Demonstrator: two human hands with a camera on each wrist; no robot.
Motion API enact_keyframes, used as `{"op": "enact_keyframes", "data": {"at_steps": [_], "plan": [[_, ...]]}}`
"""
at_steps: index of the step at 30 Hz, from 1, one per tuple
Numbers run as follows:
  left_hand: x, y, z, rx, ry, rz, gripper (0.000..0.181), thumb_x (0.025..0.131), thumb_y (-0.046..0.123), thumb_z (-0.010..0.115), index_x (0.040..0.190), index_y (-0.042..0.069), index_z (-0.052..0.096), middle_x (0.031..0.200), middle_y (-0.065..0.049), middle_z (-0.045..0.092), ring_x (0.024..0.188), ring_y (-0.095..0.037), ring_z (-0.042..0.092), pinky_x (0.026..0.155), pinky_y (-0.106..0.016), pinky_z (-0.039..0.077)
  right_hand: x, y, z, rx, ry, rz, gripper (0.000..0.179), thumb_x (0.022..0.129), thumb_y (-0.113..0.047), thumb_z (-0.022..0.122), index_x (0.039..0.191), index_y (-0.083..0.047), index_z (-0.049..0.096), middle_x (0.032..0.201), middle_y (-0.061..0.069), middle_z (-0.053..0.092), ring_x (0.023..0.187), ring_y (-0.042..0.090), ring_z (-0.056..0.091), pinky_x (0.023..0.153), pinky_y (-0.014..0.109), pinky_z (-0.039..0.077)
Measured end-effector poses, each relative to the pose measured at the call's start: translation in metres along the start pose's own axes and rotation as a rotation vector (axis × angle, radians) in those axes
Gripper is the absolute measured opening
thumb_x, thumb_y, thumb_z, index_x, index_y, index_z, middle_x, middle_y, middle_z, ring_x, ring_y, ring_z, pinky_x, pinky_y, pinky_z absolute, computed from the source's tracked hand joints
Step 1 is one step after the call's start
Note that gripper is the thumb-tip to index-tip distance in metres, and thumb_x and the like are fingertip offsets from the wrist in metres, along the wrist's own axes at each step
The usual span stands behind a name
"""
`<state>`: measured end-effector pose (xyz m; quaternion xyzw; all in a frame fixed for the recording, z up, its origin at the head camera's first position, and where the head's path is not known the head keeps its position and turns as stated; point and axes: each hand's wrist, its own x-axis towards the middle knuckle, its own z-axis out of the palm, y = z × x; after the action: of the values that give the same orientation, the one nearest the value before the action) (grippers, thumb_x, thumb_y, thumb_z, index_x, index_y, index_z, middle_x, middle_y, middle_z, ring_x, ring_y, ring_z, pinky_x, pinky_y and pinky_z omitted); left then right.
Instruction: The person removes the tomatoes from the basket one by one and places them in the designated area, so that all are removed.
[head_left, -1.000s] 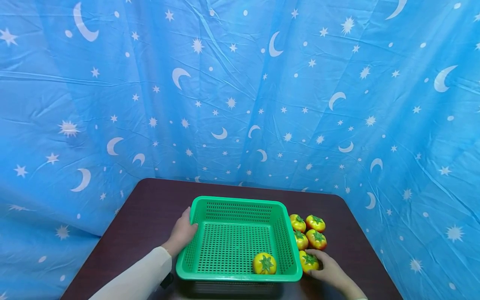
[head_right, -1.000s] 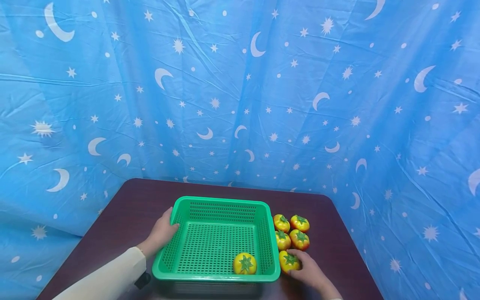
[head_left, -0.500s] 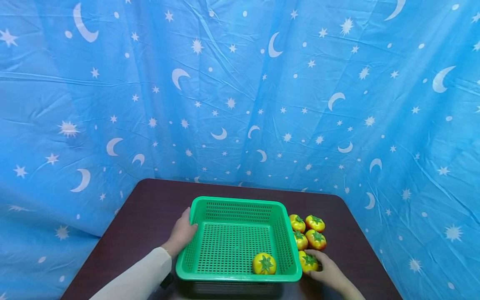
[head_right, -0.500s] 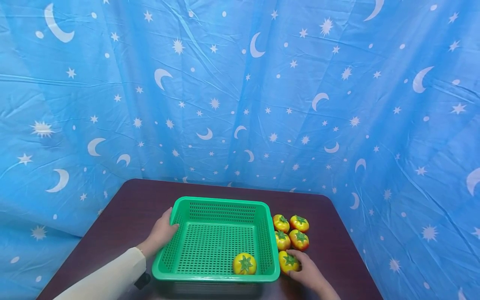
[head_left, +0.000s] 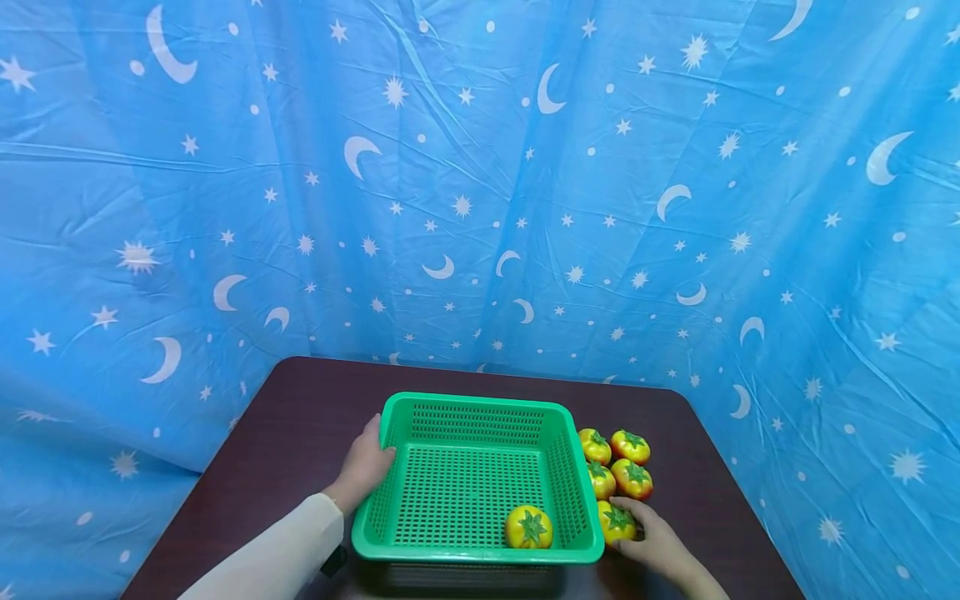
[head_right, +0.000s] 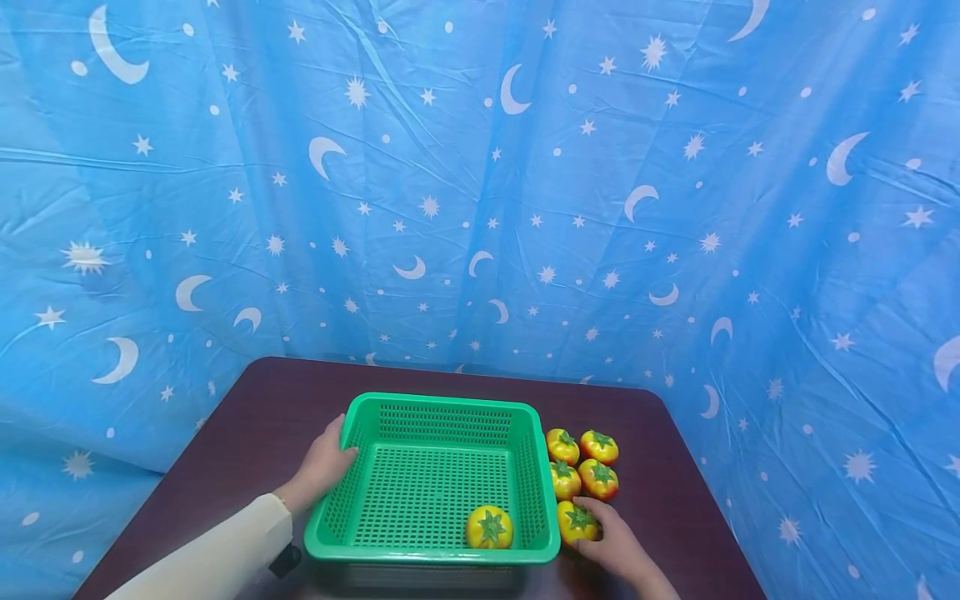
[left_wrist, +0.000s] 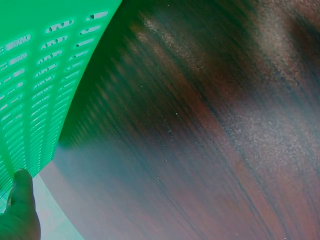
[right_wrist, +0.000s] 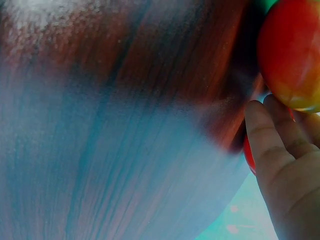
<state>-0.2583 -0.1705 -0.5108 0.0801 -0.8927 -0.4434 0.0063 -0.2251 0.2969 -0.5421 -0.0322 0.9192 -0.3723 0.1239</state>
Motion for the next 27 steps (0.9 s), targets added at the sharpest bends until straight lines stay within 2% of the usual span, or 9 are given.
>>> {"op": "enact_keyframes", "data": {"at_steps": [10,15,18,27], "plan": [[-0.002,0.003,-0.001,-0.001,0.016,0.006,0.069,0.091,0.006,0.05,0.148,-0.006,0.014,0.144,-0.033,0.033,0.129,-0.046,0.04,0.101,-0.06,0.038,-0.001,0.002,0.001,-0.022,0.027,0.018,0.063,0.073,-0.022,0.078,0.13,-0.009,0.053,0.133,0.016,0.052,0.112,0.029,0.054,0.086,0.047,0.051],[-0.004,0.004,-0.002,0.004,0.04,0.025,0.069,0.089,0.006,0.052,0.147,-0.006,0.017,0.142,-0.033,0.036,0.127,-0.047,0.041,0.099,-0.06,0.04,-0.002,-0.001,0.001,-0.003,0.032,0.021,0.064,0.074,-0.02,0.077,0.132,-0.008,0.052,0.134,0.017,0.051,0.115,0.032,0.054,0.088,0.048,0.052],[-0.003,0.003,-0.002,0.004,0.028,0.016,0.069,0.09,0.007,0.051,0.148,-0.005,0.016,0.143,-0.032,0.034,0.129,-0.047,0.04,0.102,-0.06,0.038,-0.004,-0.005,0.0,0.011,0.032,0.024,0.064,0.074,-0.019,0.077,0.132,-0.006,0.051,0.134,0.018,0.051,0.114,0.034,0.055,0.087,0.048,0.052],[-0.003,0.006,-0.003,0.014,-0.001,0.002,0.071,0.092,0.007,0.05,0.149,-0.006,0.01,0.146,-0.033,0.029,0.131,-0.047,0.037,0.103,-0.06,0.037,-0.006,-0.01,-0.004,0.052,0.076,0.023,0.058,0.086,-0.022,0.065,0.136,-0.002,0.046,0.138,0.02,0.049,0.123,0.037,0.05,0.093,0.048,0.05]]}}
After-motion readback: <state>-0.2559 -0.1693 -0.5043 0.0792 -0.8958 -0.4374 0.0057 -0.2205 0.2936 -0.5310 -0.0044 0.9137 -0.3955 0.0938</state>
